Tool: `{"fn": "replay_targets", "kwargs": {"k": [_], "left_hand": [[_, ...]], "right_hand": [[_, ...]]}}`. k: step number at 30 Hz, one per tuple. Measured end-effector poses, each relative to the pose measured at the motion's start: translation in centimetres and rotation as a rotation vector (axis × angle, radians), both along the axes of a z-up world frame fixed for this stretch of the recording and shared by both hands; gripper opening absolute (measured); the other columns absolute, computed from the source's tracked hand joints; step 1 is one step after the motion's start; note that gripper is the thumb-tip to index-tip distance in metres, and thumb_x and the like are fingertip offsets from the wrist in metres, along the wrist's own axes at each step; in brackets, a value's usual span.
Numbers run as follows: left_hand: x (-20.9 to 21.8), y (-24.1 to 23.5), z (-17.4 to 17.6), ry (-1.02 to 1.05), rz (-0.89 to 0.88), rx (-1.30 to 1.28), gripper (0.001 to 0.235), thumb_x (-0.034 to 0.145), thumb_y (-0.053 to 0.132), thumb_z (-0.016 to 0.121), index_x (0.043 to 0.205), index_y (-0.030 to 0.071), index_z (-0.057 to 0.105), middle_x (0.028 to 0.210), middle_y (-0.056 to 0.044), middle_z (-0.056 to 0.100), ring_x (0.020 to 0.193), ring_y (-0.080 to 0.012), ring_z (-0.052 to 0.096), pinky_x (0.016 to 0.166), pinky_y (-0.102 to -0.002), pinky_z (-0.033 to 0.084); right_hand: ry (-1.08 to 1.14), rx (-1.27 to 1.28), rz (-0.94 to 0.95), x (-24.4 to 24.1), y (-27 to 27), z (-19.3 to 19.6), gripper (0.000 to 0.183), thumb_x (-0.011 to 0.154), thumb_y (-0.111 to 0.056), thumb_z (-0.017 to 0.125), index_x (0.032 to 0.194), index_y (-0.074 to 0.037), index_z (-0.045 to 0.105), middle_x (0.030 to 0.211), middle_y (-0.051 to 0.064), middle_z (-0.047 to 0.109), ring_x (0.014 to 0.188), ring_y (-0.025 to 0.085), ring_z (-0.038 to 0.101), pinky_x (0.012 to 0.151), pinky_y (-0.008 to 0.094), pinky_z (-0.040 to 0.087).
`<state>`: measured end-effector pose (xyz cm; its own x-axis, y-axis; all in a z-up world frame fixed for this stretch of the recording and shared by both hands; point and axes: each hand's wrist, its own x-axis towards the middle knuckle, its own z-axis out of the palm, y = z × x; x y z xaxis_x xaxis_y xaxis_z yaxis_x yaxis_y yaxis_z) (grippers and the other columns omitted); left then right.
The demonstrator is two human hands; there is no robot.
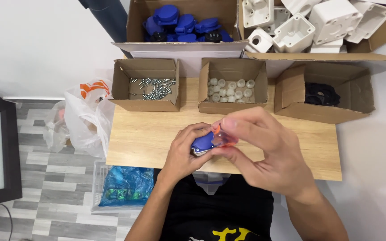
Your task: Assembling electrical sockets and mounting boxes using a screwdriver
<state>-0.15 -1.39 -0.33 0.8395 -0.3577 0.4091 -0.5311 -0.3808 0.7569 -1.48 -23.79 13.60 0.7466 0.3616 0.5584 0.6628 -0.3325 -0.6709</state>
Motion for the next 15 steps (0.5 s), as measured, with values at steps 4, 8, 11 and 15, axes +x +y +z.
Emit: {"fn": "replay_targets", "kwargs": {"k": [4, 8, 11, 15], "left_hand": [[0.3, -0.1, -0.8, -0.059, -0.015, -0.012, 0.051, 0.102, 0.043, 0.075, 0.136, 0.007, 0.062, 0.138, -0.015, 0.070, 0.124, -0.0318, 0.072, 0.104, -0.045, 0.054], [0.3, -0.1, 0.0, -0.025, -0.011, -0.024, 0.057, 0.093, 0.043, 0.085, 0.133, 0.007, 0.065, 0.135, -0.015, 0.072, 0.124, -0.0304, 0.073, 0.110, -0.044, 0.054], [0.4, 0.2, -0.2, 0.046, -0.012, -0.018, 0.050, 0.093, 0.028, 0.086, 0.133, 0.008, 0.064, 0.140, -0.017, 0.069, 0.127, -0.0327, 0.070, 0.110, -0.044, 0.053], [0.7, 0.5, 0.7, 0.054, -0.063, -0.097, 0.041, 0.095, 0.020, 0.086, 0.125, 0.002, 0.063, 0.138, -0.020, 0.068, 0.126, -0.0331, 0.072, 0.109, -0.041, 0.058]], "right_hand": [[-0.070, 0.026, -0.013, 0.2, 0.4, -0.2, 0.054, 0.101, -0.010, 0.091, 0.144, -0.016, 0.060, 0.128, 0.015, 0.065, 0.106, 0.021, 0.073, 0.091, 0.026, 0.070], [-0.027, 0.074, 0.080, 0.5, -0.4, 0.3, 0.058, 0.104, -0.010, 0.088, 0.150, -0.021, 0.055, 0.129, 0.017, 0.064, 0.097, 0.019, 0.071, 0.088, 0.027, 0.069], [0.107, -0.012, 0.297, 1.3, -1.2, 1.6, 0.052, 0.120, -0.004, 0.054, 0.164, -0.026, 0.039, 0.166, 0.024, 0.058, 0.140, 0.028, 0.077, 0.106, 0.025, 0.075], [0.143, 0.082, 0.350, 1.7, -1.4, 1.3, 0.043, 0.114, 0.006, 0.051, 0.148, -0.020, 0.055, 0.143, 0.022, 0.075, 0.118, 0.029, 0.081, 0.096, 0.029, 0.073]]}}
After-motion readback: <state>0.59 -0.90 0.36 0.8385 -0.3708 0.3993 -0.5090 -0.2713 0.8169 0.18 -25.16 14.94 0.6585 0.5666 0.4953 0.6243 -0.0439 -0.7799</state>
